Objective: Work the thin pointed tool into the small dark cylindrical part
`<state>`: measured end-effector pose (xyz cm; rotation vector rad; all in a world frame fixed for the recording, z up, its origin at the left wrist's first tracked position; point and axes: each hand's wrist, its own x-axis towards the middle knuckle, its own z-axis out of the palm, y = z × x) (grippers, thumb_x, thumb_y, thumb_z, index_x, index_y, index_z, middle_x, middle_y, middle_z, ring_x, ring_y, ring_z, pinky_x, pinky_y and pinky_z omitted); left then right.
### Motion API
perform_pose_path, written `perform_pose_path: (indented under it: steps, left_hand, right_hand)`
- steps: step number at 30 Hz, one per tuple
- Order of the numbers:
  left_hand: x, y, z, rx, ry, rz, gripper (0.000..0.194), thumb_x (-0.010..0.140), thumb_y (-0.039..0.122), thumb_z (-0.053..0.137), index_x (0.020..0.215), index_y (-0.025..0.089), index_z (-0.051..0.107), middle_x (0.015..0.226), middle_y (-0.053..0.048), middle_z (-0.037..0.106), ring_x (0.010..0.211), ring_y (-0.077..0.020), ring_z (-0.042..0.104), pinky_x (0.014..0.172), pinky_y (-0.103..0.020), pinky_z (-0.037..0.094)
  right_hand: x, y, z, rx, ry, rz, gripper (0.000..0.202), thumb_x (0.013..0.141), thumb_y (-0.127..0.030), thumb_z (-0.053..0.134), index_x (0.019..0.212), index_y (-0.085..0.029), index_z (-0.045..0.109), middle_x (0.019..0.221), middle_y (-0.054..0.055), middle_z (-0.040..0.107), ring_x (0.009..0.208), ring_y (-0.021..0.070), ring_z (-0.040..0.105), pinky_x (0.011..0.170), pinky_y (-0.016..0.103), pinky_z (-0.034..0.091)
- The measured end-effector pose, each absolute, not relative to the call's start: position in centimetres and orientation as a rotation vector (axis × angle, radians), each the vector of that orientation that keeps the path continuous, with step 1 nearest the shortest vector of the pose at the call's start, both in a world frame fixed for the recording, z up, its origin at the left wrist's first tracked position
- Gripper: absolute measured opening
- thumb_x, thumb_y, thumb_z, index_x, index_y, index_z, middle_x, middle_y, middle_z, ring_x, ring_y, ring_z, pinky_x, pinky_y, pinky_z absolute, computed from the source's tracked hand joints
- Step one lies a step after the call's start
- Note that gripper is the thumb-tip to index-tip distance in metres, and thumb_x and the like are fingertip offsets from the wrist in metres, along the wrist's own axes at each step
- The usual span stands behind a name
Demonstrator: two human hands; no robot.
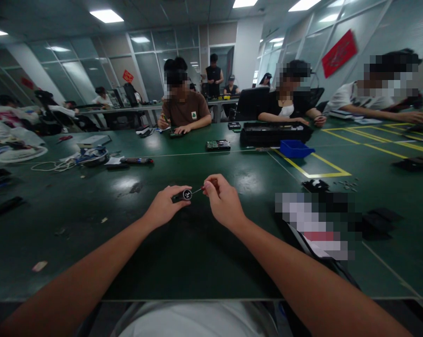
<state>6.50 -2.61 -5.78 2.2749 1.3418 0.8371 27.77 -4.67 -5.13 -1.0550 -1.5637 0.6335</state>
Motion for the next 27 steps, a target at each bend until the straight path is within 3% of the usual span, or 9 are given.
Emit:
perform_pose_path:
  steps: [15, 27]
  left_hand:
    - [6.56, -2.52, -6.04, 2.287, 1.376, 0.781, 0.04, 0.085, 0.029, 0.073, 0.125, 0.029, 0.068, 0.112, -0.004, 0.071, 0.103, -0.0253, 0.061, 0.102, -0.047, 0.04]
    - [6.38, -2.18, -6.51, 2.272, 1.374, 0.735, 0.042, 0.085, 0.03, 0.071, 0.127, 0.029, 0.066, 0.119, -0.005, 0.069, 0.109, -0.0256, 0.06, 0.108, -0.05, 0.036]
  right_hand:
    - [27.91, -5.05, -4.89, -1.026, -1.562, 0.526, 0.016, 0.1, -0.038, 0.048, 0.099, -0.024, 0.056, 0.084, 0.002, 0.069, 0.076, 0.0184, 0.067, 0.071, 0.034, 0.051]
    - [28.22, -4.99, -4.64, -1.167, -1.614, 0.431, 0.018, 0.1, -0.038, 0.045, 0.096, -0.024, 0.055, 0.081, 0.003, 0.068, 0.076, 0.0209, 0.067, 0.07, 0.035, 0.046]
